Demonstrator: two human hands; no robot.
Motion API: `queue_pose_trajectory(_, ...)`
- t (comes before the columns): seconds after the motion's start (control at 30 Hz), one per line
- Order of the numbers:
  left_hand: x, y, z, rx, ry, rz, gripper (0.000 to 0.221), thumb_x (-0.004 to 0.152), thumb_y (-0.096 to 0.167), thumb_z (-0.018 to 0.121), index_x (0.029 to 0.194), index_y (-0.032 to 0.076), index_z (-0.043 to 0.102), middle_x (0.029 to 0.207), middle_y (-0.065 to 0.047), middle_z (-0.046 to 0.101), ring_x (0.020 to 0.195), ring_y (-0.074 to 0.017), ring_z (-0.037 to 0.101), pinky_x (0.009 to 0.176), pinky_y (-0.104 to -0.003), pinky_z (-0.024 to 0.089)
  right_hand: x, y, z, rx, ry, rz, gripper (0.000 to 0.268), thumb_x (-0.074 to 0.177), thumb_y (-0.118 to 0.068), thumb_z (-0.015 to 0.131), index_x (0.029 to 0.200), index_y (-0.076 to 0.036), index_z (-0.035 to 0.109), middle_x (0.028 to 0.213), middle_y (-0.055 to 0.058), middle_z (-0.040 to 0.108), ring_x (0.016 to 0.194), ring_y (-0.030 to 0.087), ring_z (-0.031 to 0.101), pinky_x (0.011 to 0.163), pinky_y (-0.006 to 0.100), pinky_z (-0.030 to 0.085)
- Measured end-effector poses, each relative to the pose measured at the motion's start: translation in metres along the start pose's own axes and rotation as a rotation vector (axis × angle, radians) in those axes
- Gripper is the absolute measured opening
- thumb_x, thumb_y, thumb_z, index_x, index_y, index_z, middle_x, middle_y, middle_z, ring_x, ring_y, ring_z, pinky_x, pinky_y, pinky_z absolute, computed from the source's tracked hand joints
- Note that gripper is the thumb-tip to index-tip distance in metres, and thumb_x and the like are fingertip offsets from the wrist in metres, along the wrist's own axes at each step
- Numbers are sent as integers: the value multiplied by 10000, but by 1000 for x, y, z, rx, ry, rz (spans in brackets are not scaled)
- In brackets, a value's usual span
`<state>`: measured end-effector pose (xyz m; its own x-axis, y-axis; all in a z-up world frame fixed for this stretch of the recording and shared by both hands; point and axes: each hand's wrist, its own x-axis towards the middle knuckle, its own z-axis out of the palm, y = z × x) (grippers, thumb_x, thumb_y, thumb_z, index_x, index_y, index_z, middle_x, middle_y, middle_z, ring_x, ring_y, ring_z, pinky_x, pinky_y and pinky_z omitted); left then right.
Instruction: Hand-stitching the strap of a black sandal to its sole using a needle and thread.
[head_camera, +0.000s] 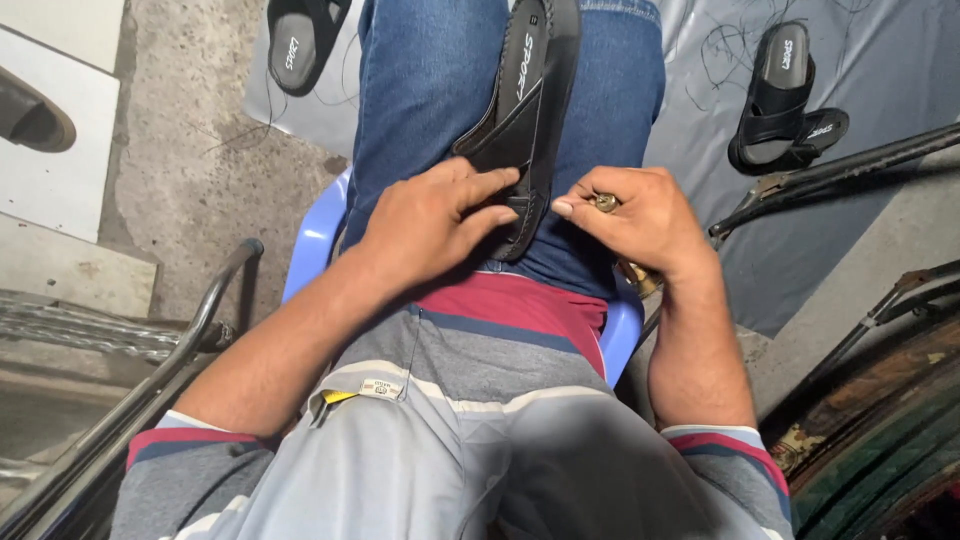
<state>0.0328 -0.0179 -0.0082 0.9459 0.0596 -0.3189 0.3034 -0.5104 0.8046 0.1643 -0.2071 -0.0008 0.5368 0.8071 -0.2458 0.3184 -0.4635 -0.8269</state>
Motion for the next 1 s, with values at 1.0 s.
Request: queue_pose_trajectory(1.0, 3, -3, 8, 319, 364, 307, 303, 804, 387, 703, 935, 121, 644, 960, -93, 478, 715, -264, 521, 538, -424, 415, 16, -10, -24, -685, -270, -364, 299, 861, -159, 578, 1146, -232, 633, 1006, 33, 583, 842, 233, 583, 580, 372, 495)
